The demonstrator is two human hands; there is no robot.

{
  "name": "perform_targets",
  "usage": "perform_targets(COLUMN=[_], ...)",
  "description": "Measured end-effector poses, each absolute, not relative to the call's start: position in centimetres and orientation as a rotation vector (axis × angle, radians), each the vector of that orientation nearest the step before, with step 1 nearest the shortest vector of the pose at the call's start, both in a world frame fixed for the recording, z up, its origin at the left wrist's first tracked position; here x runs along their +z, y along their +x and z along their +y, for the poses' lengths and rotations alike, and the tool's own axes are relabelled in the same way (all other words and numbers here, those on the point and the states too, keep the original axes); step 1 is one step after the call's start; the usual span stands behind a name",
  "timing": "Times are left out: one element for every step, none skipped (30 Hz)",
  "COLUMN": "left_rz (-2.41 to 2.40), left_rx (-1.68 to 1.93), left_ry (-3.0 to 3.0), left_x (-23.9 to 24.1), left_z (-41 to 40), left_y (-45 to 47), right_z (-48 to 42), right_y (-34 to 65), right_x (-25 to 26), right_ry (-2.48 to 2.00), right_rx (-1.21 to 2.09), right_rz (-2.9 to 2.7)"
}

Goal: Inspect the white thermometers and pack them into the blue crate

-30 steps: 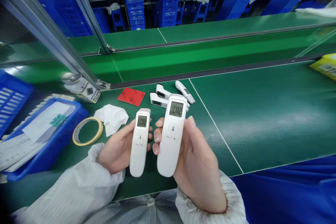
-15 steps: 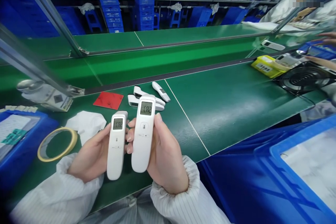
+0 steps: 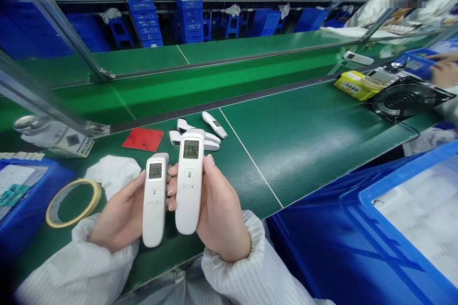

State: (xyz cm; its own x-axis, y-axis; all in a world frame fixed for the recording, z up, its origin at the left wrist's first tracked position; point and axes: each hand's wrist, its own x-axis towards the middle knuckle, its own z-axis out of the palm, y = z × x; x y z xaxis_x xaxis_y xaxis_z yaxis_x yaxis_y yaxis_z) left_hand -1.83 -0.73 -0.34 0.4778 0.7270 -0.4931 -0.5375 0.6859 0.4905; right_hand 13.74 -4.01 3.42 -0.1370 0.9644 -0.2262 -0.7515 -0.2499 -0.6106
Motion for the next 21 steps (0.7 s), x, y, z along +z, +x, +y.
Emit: perform_targets(left_rz=[0.761,0.790,0.822,0.853,0.886,0.918,0.946,0.966,0.978,0.984,0.985,0.985,0.986,0.985,0.982,0.975,0.965,0.955,0.946,0.943,0.940], left_rx=[0.791,0.800,0.810,0.819,0.825,0.831,0.839,0.854,0.874,0.892,0.902,0.900,0.889,0.869,0.848,0.830,0.816,0.807,0.803,0.801,0.802], left_ry=[0.284,0.290,0.305,0.328,0.352,0.372,0.385,0.392,0.393,0.392,0.388,0.382,0.370,0.353,0.330,0.306,0.284,0.267,0.252,0.240,0.227], left_x=[-0.3,-0.2,-0.1,0.0,0.1,0.2,0.3,0.3,0.3,0.3,0.3,0.2,0.2,0.1,0.1,0.0,0.0,0.0,0.0,0.0,0.0], left_z=[-0.8,-0.8,-0.8,-0.9,-0.9,-0.9,-0.8,-0.8,-0.7,-0.7,-0.6,-0.5,-0.4,-0.4,-0.3,-0.3,-0.3,-0.3,-0.2,-0.3,-0.3], left_y=[-1.8,-1.8,-1.8,-1.8,-1.8,-1.8,-1.7,-1.7,-1.7,-1.6,-1.6,-1.6,-1.5,-1.5,-1.6,-1.6,-1.6,-1.6,-1.6,-1.6,-1.6], right_z=[-4.0,-4.0,-4.1,-4.1,-4.2,-4.3,-4.4,-4.5,-4.6,-4.7,-4.8,-4.9,-5.0,-5.1,-5.2,-5.2,-5.2,-5.3,-5.2,-5.2,-5.2], right_y=[13.7,13.6,13.6,13.5,13.5,13.4,13.4,13.3,13.2,13.2,13.1,13.0,12.9,12.8,12.7,12.6,12.5,12.4,12.4,12.3,12.3], right_x=[3.4,3.3,3.3,3.2,3.1,3.0,2.8,2.6,2.4,2.1,1.9,1.6,1.4,1.3,1.2,1.1,1.0,1.0,0.9,0.9,0.8], right_ry=[-0.685,-0.684,-0.696,-0.719,-0.749,-0.778,-0.801,-0.812,-0.815,-0.817,-0.820,-0.825,-0.829,-0.832,-0.837,-0.839,-0.839,-0.839,-0.838,-0.842,-0.849], right_rx=[1.702,1.690,1.676,1.660,1.648,1.641,1.637,1.634,1.629,1.625,1.623,1.629,1.644,1.663,1.681,1.696,1.706,1.713,1.718,1.724,1.728], right_rz=[-0.418,-0.416,-0.409,-0.394,-0.375,-0.359,-0.350,-0.348,-0.353,-0.363,-0.375,-0.382,-0.386,-0.388,-0.392,-0.395,-0.395,-0.394,-0.395,-0.394,-0.397])
